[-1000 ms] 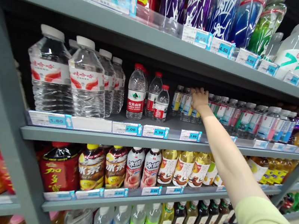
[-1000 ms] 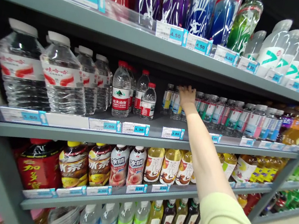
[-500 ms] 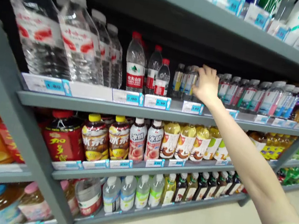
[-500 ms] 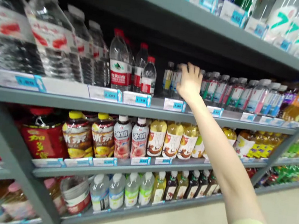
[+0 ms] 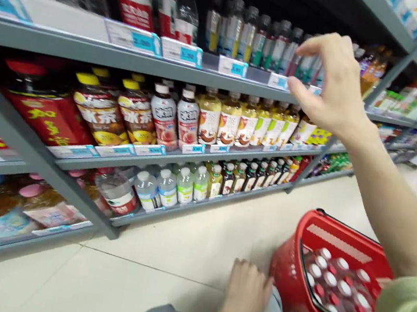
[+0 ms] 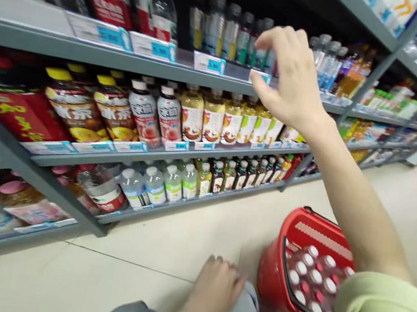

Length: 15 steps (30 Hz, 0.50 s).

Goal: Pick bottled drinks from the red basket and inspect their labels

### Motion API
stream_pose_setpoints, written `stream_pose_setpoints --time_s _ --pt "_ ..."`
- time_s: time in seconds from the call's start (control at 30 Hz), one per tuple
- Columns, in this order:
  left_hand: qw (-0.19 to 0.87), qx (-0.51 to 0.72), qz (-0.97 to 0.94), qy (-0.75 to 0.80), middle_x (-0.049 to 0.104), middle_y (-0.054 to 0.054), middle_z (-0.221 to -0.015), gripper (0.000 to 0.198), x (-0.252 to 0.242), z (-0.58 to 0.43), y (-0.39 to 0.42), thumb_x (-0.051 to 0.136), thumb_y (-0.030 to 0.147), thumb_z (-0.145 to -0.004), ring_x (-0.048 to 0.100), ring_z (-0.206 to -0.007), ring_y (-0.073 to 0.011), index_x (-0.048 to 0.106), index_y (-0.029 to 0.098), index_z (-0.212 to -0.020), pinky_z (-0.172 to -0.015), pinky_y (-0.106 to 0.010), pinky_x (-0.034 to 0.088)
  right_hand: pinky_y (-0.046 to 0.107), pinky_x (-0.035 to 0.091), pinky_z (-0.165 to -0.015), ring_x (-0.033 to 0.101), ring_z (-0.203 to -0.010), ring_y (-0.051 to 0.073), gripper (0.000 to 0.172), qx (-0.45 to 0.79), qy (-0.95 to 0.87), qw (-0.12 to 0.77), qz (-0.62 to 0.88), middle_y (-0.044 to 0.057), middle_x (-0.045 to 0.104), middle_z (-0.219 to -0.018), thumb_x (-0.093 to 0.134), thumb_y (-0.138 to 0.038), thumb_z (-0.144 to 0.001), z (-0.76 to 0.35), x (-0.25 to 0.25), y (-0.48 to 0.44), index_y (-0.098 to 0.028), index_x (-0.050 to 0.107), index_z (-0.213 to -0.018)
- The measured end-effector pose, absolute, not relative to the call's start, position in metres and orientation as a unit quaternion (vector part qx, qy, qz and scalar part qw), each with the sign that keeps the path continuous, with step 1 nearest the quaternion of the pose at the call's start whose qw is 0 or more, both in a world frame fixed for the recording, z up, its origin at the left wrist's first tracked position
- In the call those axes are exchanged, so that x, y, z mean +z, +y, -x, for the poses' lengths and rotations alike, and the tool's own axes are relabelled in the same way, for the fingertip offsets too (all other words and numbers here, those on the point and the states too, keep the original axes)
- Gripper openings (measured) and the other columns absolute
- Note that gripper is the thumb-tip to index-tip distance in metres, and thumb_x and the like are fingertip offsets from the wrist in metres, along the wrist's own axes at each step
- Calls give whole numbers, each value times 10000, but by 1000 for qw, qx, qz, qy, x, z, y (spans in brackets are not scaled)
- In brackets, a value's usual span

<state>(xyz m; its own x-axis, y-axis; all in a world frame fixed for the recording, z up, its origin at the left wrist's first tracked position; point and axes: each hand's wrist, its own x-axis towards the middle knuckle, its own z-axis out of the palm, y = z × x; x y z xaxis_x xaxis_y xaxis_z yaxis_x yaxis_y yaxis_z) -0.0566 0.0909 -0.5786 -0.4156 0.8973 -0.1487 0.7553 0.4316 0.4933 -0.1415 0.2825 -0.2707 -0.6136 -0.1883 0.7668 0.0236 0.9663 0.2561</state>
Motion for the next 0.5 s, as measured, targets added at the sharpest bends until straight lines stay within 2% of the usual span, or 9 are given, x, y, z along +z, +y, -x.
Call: stream_pose_setpoints --time_s 0.07,0.17,0.2,0.3,0.37,0.43,0.5 --pt "182 141 -518 824 734 -225 -915 424 -560 58 90 430 328 -991 686 -960 -340 790 105 -970 -926 -498 463 449 464 -1052 586 -1167 262 283 -87 -900 425 -48 76 654 -1211 574 -309 -903 84 -287 289 -233 592 -1175" --pt "158 133 -522 828 732 -202 -912 413 -551 57 89 430 320 -993 690 -942 -309 790 121 -956 -899 -443 470 457 482 -1019 636 -1094 266 246 -17 -933 360 21 84 697 -1136 556 -381 -917 11 -337 316 -240 646 -1097" --pt "151 131 -523 828 733 -198 -908 416 -551 55 88 429 325 -995 692 -938 -304 790 123 -954 -894 -433 470 475 489 -1005 648 -1074 275 261 16 -950 305 63 84 709 -1118 574 -405 -903 -8 -358 331 -235 659 -1080" --pt "133 113 -536 826 742 -194 -904 428 -551 51 88 422 332 -1004 706 -924 -301 789 117 -959 -871 -419 483 432 562 -817 696 -860 251 269 187 -953 111 212 61 741 -938 635 -433 -846 -43 -425 379 -235 685 -1022" --pt "123 102 -547 822 747 -202 -913 445 -550 50 89 406 329 -1010 716 -925 -317 787 104 -966 -856 -429 499 417 559 -818 692 -786 232 213 291 -885 -9 364 40 728 -825 728 -362 -785 -51 -466 401 -219 706 -940" --pt "121 96 -555 817 748 -211 -916 474 -549 52 91 384 336 -1016 720 -930 -335 787 93 -963 -849 -446 512 416 562 -809 687 -774 220 206 309 -854 -11 419 57 710 -811 753 -350 -799 -54 -501 405 -176 703 -896" --pt "126 94 -558 815 748 -215 -904 504 -547 53 92 365 350 -1020 723 -927 -348 787 85 -943 -849 -461 523 404 567 -840 683 -877 195 263 335 -833 33 439 76 703 -980 686 -374 -899 -56 -528 391 -142 679 -1024"
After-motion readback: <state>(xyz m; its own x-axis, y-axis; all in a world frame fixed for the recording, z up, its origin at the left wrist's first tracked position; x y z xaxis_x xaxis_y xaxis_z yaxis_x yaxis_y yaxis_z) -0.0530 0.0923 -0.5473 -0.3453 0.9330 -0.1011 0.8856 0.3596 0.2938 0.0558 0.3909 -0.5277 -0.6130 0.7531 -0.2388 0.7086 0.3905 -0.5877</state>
